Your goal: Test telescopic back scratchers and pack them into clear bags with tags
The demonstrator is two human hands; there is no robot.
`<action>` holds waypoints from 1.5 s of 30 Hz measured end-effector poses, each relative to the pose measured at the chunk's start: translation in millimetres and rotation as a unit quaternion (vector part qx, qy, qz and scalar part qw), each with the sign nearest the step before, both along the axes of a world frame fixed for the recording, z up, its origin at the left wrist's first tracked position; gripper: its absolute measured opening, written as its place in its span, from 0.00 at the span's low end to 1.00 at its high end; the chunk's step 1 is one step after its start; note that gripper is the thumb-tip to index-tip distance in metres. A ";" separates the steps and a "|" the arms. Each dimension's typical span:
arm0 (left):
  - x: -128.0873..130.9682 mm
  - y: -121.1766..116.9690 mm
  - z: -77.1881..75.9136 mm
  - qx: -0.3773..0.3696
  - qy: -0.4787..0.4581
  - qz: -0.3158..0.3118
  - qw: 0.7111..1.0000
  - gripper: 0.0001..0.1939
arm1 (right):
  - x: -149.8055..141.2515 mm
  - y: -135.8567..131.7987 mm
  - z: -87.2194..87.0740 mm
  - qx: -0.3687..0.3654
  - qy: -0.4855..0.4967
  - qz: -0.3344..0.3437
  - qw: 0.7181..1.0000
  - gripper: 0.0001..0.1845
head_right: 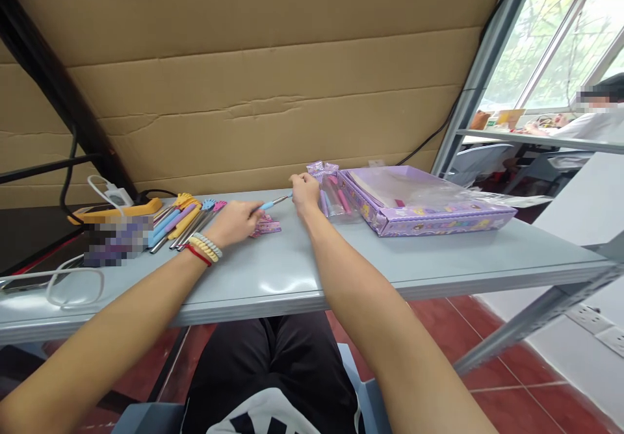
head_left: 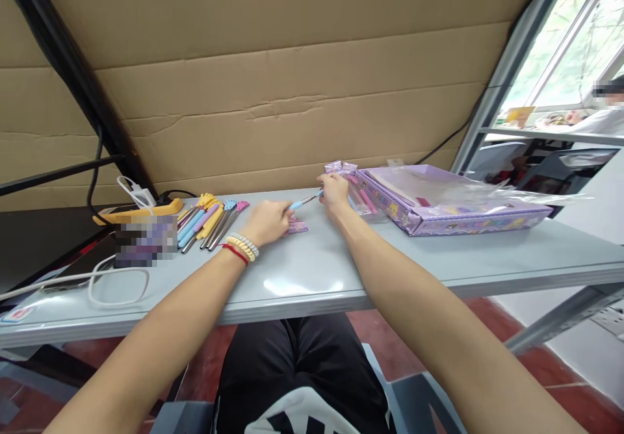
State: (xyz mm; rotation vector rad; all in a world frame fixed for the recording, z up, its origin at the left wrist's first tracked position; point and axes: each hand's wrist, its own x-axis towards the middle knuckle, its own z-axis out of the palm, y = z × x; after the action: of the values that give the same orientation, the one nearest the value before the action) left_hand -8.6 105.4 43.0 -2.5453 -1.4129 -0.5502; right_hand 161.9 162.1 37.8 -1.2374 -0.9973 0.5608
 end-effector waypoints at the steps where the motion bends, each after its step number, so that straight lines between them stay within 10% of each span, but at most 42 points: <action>1: -5.8 4.3 2.0 0.003 -0.007 0.016 1.000 0.15 | -1.1 -3.8 1.0 0.011 -0.041 0.004 0.999 0.07; 7: -23.2 11.1 1.9 -0.004 -0.029 0.058 0.998 0.20 | -8.1 -18.8 -3.0 0.010 -0.224 0.035 0.974 0.06; 45: -16.1 8.4 -6.1 -0.029 -0.051 0.007 0.998 0.18 | -13.3 -28.4 -2.5 -0.010 -0.324 0.075 0.943 0.09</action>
State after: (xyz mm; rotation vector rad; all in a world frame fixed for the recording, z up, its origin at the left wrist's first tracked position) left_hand -24.7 113.8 36.9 -2.5845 -1.4995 -0.6558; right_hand 148.6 133.8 35.3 -1.4041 -1.6506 0.2734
